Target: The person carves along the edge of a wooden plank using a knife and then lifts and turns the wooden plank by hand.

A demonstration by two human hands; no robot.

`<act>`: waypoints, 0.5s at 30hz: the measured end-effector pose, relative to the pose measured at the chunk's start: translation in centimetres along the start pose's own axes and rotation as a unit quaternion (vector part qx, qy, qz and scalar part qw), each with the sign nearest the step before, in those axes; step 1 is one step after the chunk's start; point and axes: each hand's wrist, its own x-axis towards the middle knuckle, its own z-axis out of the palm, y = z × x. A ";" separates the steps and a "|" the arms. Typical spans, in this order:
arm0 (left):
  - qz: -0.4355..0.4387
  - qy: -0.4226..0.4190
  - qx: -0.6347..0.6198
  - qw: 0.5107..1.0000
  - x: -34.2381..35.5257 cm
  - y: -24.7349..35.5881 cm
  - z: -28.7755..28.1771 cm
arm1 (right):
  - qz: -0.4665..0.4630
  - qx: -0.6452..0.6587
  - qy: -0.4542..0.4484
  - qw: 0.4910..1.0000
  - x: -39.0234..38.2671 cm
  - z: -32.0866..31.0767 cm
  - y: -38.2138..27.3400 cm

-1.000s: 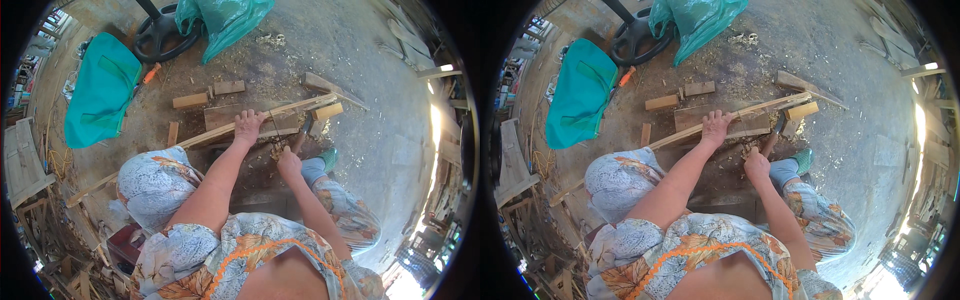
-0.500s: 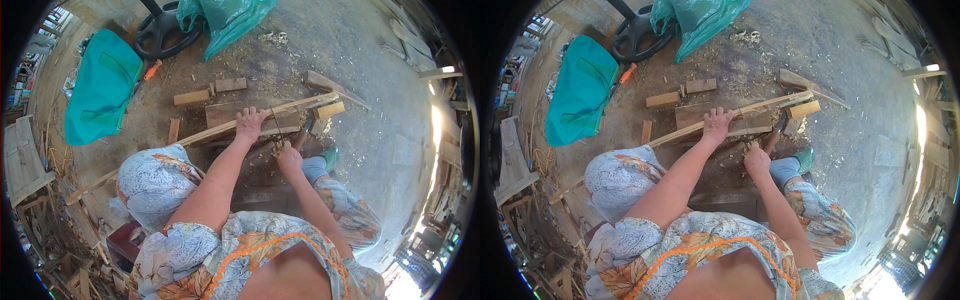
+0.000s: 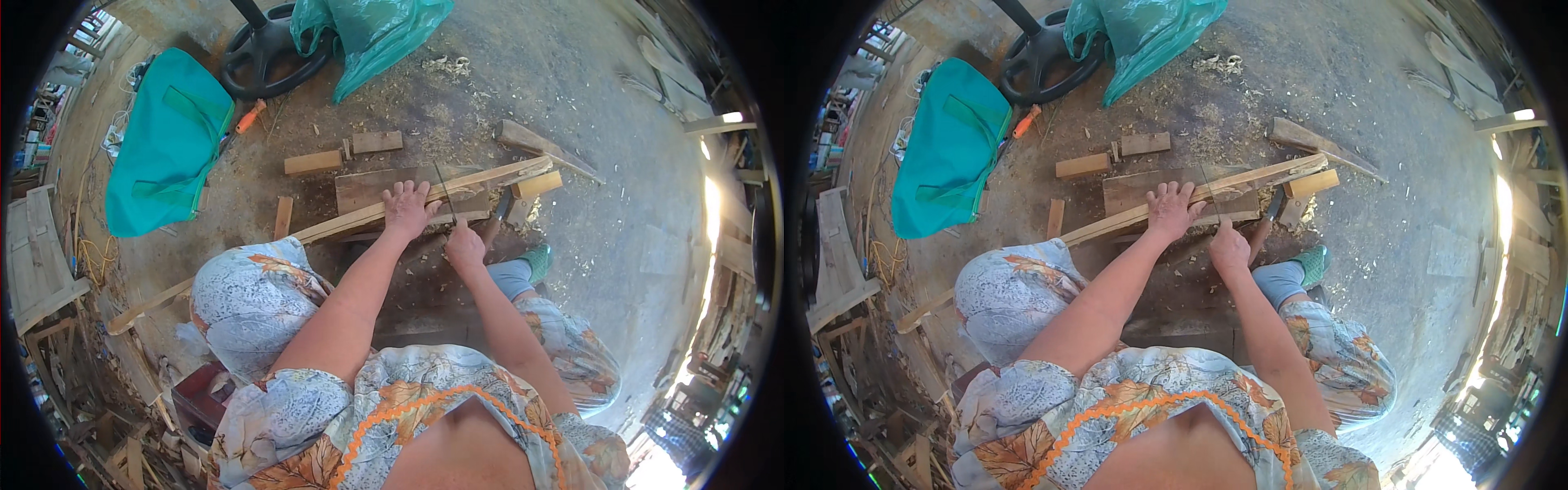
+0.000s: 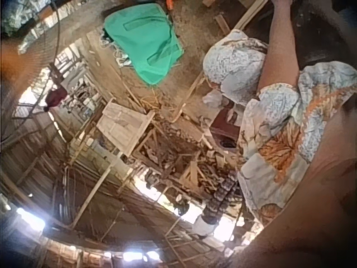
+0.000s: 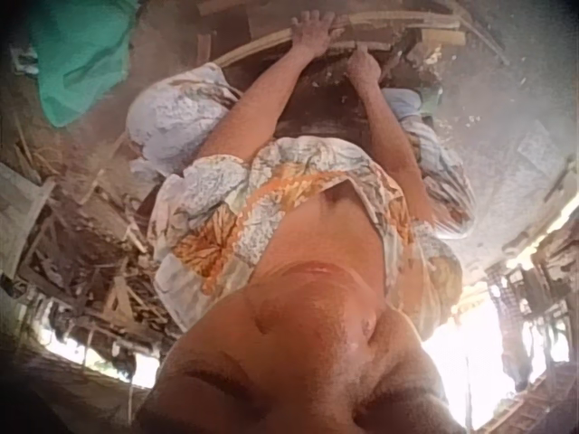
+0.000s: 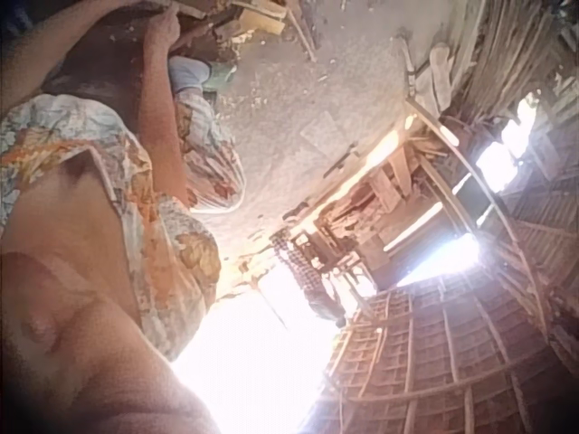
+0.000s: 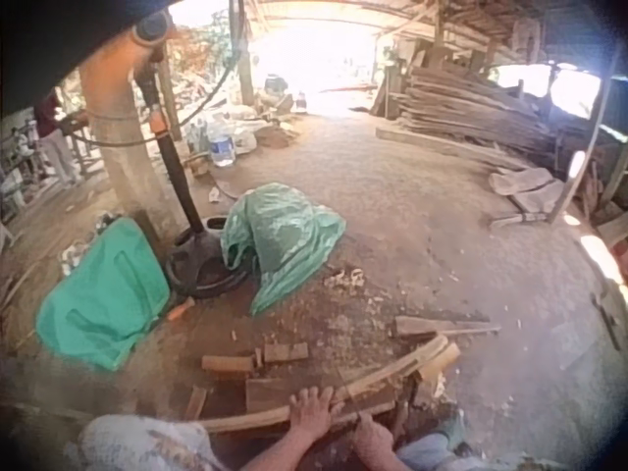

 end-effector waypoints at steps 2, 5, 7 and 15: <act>0.008 -0.011 -0.008 1.000 0.0 -0.1 0.1 | -0.003 -0.005 -0.001 1.000 0.1 0.1 0.3; 0.022 0.009 -0.017 1.000 0.1 -0.1 0.3 | -0.003 -0.016 -0.002 1.000 0.3 0.1 0.4; 0.027 -0.008 -0.023 0.999 0.4 0.2 0.2 | 0.000 -0.025 -0.002 1.000 0.1 -0.1 1.1; 0.024 0.005 -0.015 1.000 0.4 -1.2 0.5 | 0.050 -0.040 -0.101 0.993 -4.8 -2.6 0.1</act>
